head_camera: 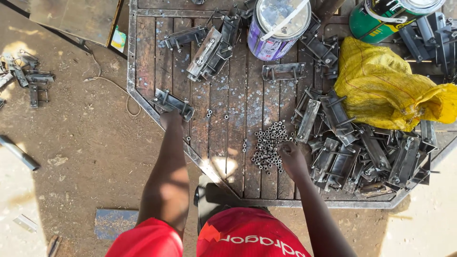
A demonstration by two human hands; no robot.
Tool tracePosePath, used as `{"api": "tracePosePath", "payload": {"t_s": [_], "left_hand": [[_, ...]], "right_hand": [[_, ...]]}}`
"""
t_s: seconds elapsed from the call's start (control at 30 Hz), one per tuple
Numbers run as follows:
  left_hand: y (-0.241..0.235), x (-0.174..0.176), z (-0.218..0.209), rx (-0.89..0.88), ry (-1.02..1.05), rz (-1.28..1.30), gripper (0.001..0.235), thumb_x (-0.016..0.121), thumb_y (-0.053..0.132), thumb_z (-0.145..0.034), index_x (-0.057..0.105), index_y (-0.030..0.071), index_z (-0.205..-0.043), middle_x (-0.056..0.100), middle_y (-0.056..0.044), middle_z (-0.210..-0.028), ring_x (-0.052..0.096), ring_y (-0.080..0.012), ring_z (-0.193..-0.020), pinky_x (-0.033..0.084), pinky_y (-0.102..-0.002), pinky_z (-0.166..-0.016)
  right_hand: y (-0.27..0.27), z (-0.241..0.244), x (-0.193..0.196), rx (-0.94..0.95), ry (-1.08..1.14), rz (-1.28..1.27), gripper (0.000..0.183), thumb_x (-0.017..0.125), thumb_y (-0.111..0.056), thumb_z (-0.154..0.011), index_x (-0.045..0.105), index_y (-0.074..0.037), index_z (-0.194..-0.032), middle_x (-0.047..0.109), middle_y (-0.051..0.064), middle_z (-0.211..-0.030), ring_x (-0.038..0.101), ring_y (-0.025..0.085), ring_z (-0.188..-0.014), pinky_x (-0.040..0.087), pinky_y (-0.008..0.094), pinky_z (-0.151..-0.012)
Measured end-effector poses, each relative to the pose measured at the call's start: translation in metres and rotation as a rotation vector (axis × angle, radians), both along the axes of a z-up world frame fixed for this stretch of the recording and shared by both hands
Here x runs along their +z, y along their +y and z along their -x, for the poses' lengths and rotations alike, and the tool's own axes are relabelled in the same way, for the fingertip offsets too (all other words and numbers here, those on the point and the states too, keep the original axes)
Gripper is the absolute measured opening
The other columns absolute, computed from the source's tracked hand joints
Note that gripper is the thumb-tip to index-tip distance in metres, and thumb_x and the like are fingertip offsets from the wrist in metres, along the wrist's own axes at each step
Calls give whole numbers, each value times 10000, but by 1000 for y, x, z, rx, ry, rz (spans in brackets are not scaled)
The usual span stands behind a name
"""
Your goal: Assembling small metal fasteners into a metal component on a workbench
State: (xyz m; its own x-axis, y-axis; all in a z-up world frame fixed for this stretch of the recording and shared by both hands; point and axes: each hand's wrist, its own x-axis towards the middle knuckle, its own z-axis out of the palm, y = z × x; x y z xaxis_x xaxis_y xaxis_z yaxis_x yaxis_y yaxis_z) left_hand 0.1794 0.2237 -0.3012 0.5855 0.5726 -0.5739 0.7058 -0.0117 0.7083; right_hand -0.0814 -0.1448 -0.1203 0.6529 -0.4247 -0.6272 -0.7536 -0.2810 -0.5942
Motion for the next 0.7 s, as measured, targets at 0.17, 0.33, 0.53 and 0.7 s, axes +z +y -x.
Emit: {"api": "tracePosePath", "payload": {"t_s": [0.17, 0.33, 0.53, 0.7], "left_hand": [[-54, 155, 44, -62, -165, 552, 160, 606, 213, -932, 561, 74, -997, 573, -99, -895, 570, -204, -815, 438, -363, -722], [-110, 234, 95, -76, -231, 843, 111, 535, 171, -881, 579, 114, -796, 569, 1, -642, 581, -110, -531, 512, -205, -510], [-158, 171, 140, -302, -268, 943, 320, 593, -30, -746, 627, 71, -1048, 679, -152, -916, 689, -285, -779, 615, -395, -611], [-180, 169, 149, -308, -24, 1140, 146, 717, 251, -841, 640, 136, -886, 665, -90, -802, 653, -270, -659, 597, -396, -543]], "right_hand": [[28, -18, 26, -4, -63, -85, 387, 548, -282, -1005, 673, -111, -1329, 711, 254, -1128, 671, 449, -1039, 504, 592, -839], [64, -51, 57, -66, -292, -526, 516, 557, -278, -1054, 508, 17, -1474, 488, 378, -1456, 408, 566, -1398, 397, 685, -1066], [88, -57, 91, 196, -229, -337, 768, 708, -197, -965, 316, 85, -1563, 488, 374, -1461, 455, 559, -1368, 474, 646, -1031], [64, -29, 32, 87, -214, -378, 487, 725, -245, -1004, 598, 13, -1398, 652, 272, -1275, 678, 402, -1091, 571, 507, -833]]}}
